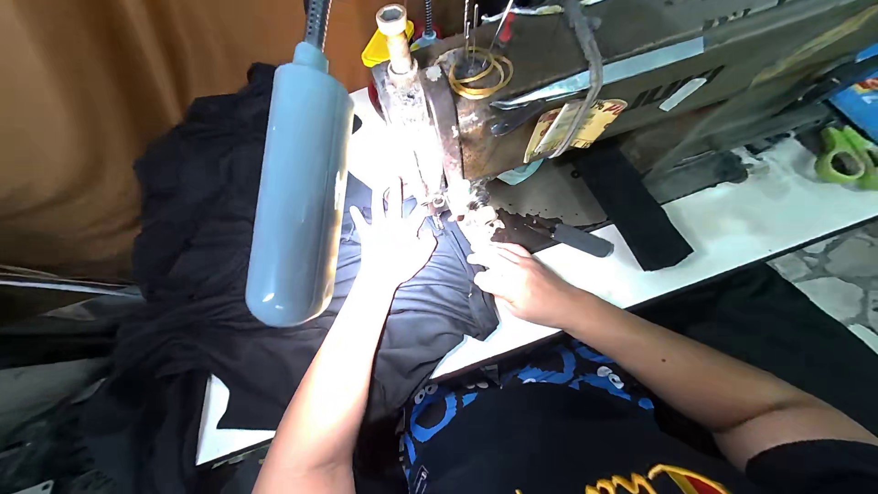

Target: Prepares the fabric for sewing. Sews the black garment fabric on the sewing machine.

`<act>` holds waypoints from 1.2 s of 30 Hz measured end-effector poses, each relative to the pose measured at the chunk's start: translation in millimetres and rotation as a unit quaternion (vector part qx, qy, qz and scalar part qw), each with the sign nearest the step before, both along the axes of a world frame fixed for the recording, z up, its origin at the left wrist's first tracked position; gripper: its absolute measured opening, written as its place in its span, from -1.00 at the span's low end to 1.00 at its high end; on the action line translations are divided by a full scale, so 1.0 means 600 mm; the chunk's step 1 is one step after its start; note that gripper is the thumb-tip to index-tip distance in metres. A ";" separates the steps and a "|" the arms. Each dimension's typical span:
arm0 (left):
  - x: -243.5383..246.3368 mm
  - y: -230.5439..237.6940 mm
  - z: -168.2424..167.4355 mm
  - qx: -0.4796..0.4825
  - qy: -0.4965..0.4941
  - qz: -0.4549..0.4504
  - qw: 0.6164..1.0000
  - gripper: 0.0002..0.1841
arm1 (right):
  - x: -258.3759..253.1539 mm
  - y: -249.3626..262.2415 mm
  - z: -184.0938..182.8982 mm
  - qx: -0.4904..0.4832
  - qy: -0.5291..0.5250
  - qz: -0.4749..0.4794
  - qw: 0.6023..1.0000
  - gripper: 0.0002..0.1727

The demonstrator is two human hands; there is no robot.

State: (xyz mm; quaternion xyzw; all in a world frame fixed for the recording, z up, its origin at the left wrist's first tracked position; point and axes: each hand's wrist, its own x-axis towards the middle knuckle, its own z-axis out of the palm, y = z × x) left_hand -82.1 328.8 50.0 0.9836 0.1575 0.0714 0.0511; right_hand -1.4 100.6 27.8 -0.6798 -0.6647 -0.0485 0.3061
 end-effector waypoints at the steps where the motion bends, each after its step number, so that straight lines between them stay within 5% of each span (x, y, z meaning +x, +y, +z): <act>1: -0.003 -0.001 -0.003 0.006 -0.014 -0.005 1.000 -0.46 | 0.000 0.000 -0.002 0.007 -0.011 0.002 1.000 -0.79; 8: -0.107 -0.037 -0.019 -0.033 -0.123 -0.172 0.977 -0.66 | -0.008 0.008 0.002 0.020 -0.061 0.051 0.997 -0.75; 12: -0.113 -0.004 -0.017 -0.040 -0.115 -0.157 0.980 -0.66 | -0.013 0.011 0.021 -0.017 -0.083 0.080 0.993 -0.77; 16: -0.099 -0.078 0.027 -0.117 -0.152 -0.127 0.973 -0.65 | -0.016 0.001 0.027 -0.017 -0.076 0.067 0.995 -0.79; 19: -0.105 -0.121 0.019 -0.195 -0.089 -0.163 0.963 -0.43 | -0.020 0.001 0.018 0.009 -0.073 0.062 0.995 -0.80; 25: -0.110 -0.136 -0.002 -0.098 0.027 -0.108 0.989 -0.32 | -0.027 -0.002 0.013 0.005 -0.061 0.035 0.997 -0.78; 36: -0.093 -0.111 0.023 -0.113 -0.033 -0.083 0.990 -0.54 | -0.031 0.002 0.000 0.029 -0.058 0.026 0.998 -0.79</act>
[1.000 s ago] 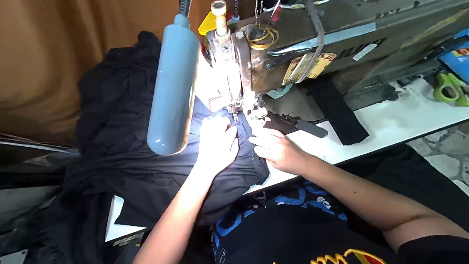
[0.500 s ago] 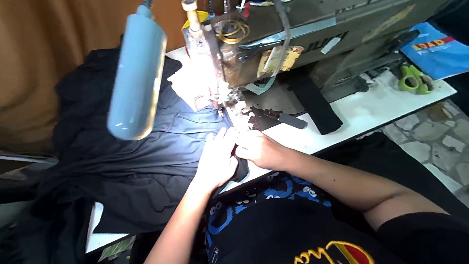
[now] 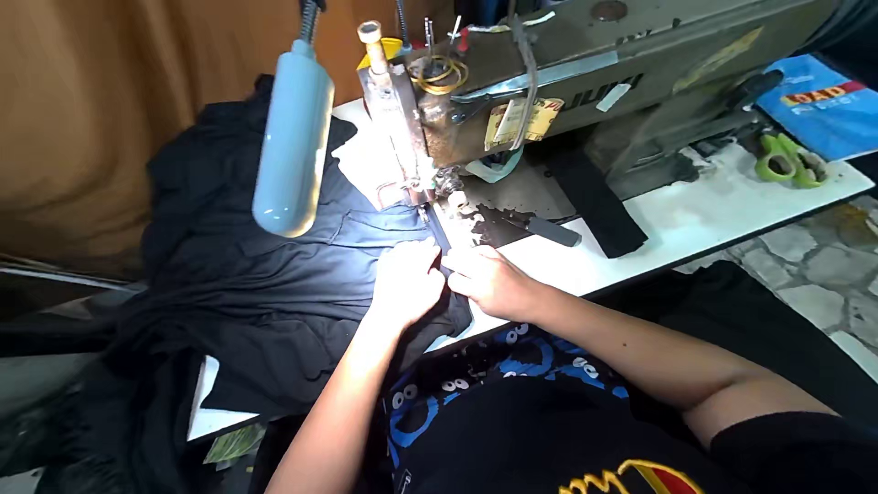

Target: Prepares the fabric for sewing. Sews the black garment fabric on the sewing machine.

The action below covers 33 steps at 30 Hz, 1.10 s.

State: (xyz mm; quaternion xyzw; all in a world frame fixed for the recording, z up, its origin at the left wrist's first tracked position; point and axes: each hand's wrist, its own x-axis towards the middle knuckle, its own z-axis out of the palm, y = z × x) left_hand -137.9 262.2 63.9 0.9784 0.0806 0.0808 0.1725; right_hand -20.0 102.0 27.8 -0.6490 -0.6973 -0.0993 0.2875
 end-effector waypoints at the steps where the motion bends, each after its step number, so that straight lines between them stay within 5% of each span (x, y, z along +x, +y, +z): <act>1: 0.007 0.006 0.000 -0.006 -0.019 0.003 1.000 -0.59 | 0.000 0.000 0.000 -0.001 0.001 0.000 1.000 -0.79; 8: 0.014 0.009 -0.039 0.018 -0.091 -0.003 0.996 -0.68 | 0.034 0.025 0.043 -0.089 0.090 0.019 0.992 -0.82; 15: 0.027 0.011 -0.037 0.012 -0.077 0.008 0.997 -0.65 | 0.060 0.093 0.080 -0.296 0.095 -0.153 0.938 -0.70; 23: 0.043 0.015 -0.036 0.000 -0.052 0.041 0.998 -0.64 | 0.091 0.105 0.025 -0.237 0.100 -0.178 0.950 -0.56; 33: 0.043 0.011 -0.045 0.016 -0.076 0.070 0.995 -0.63 | 0.087 0.102 0.040 -0.212 0.089 -0.178 0.957 -0.57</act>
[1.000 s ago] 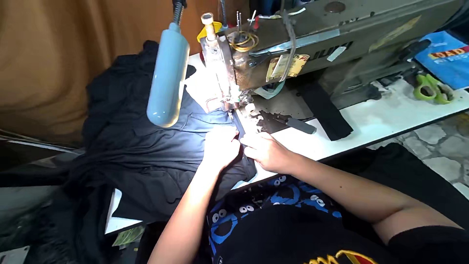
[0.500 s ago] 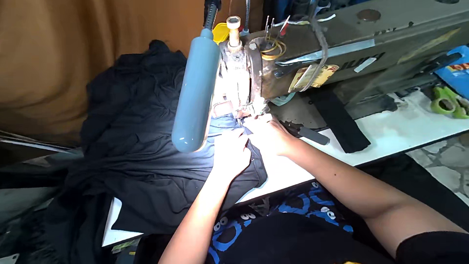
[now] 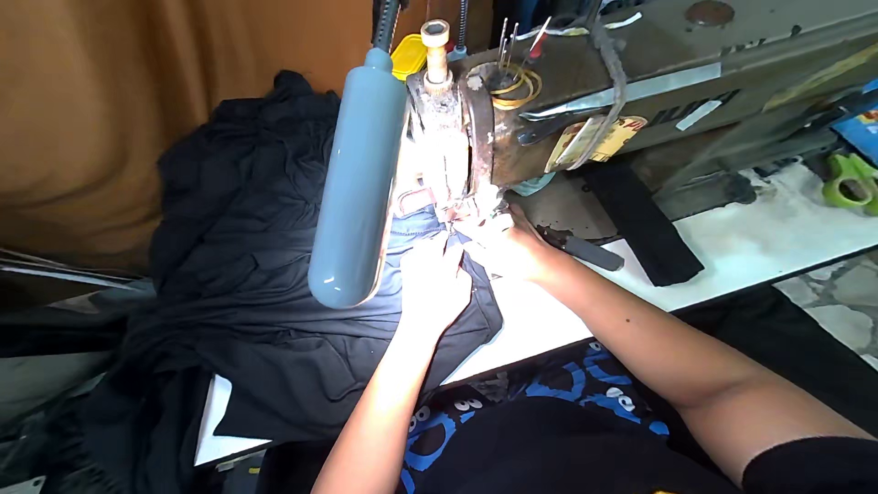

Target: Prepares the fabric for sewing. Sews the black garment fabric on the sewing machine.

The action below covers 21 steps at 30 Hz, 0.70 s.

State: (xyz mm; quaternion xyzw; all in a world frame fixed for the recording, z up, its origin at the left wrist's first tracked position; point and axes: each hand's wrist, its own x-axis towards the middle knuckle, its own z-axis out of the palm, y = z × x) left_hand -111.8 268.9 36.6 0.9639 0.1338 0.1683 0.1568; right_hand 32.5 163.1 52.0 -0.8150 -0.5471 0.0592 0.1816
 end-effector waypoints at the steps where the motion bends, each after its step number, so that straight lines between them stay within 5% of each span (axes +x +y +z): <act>1: 0.000 0.000 0.000 0.000 0.002 0.001 1.000 -0.63 | 0.001 0.001 -0.001 -0.003 -0.002 -0.001 1.000 -0.57; 9: 0.002 0.000 0.006 -0.007 0.031 0.003 0.999 -0.60 | -0.010 -0.020 0.015 -0.028 0.075 -0.020 0.997 -0.52; 12: 0.004 0.003 0.008 -0.007 0.026 -0.002 1.000 -0.61 | -0.010 -0.110 0.036 0.132 0.010 0.017 0.991 -0.61; 16: 0.005 0.002 0.007 -0.012 0.038 0.003 0.999 -0.62 | 0.083 -0.281 0.052 0.252 -0.086 -0.176 0.948 -0.55; 21: 0.003 0.002 0.013 -0.004 0.025 -0.002 1.000 -0.64 | 0.165 -0.364 -0.028 0.207 -0.135 -0.306 0.919 -0.40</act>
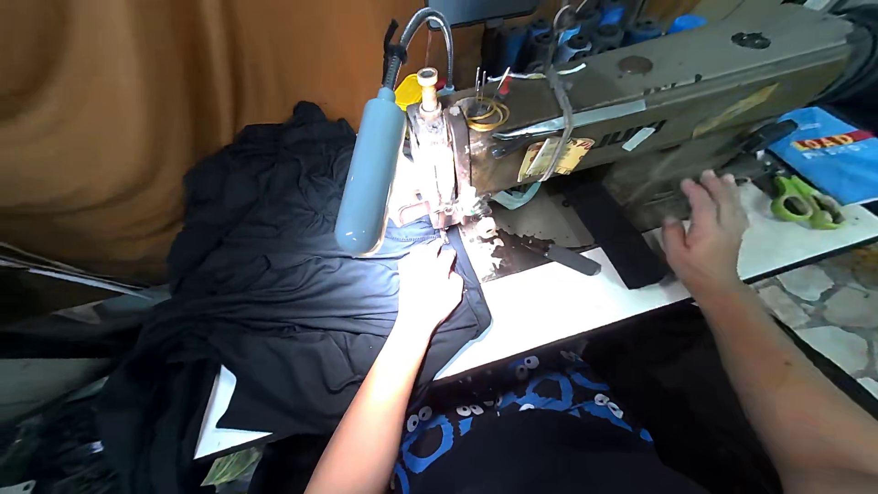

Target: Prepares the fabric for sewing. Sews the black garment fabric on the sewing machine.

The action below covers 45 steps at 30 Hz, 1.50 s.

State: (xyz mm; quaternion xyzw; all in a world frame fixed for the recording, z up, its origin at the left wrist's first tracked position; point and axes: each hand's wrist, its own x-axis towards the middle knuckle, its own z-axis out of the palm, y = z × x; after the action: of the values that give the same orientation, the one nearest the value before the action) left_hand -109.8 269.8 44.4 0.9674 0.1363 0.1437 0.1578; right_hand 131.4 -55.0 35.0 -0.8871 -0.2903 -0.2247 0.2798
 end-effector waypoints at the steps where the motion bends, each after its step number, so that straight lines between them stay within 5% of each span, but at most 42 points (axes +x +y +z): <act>1: 0.000 0.000 0.000 0.004 -0.003 0.000 1.000 -0.64 | 0.000 0.000 -0.010 0.000 -0.004 -0.002 1.000 -0.39; 13: -0.001 0.004 -0.006 0.018 -0.010 -0.006 1.000 -0.63 | 0.001 0.000 -0.018 0.025 -0.021 0.009 0.999 -0.41; 19: 0.000 0.005 -0.011 0.018 -0.019 -0.010 1.000 -0.64 | -0.009 -0.007 -0.010 -0.081 0.093 0.013 0.992 -0.53; 24: -0.001 0.002 -0.005 0.015 0.002 -0.007 1.000 -0.63 | -0.028 -0.007 0.041 0.004 0.038 0.002 0.999 -0.47; 28: -0.001 0.001 -0.007 0.014 0.003 -0.010 1.000 -0.59 | -0.111 0.071 0.087 0.060 -0.040 0.125 0.990 -0.48; 33: -0.058 -0.077 0.011 0.037 0.017 -0.032 0.999 -0.42 | -0.195 0.218 0.064 -0.018 0.072 0.351 0.933 -0.65; 37: -0.085 -0.119 -0.012 0.059 -0.074 -0.045 0.995 -0.79 | -0.181 0.290 0.024 -0.139 0.135 0.384 0.903 -0.55; 45: -0.096 -0.125 -0.023 0.019 -0.137 -0.036 0.990 -0.83 | -0.244 0.231 -0.004 -0.074 0.042 0.451 0.889 -0.71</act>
State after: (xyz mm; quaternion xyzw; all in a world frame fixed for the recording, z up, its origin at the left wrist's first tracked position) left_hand -167.1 195.1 30.9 0.9457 0.0759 0.2717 0.1616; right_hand -15.0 83.4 32.9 -0.6876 -0.6628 -0.0152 0.2960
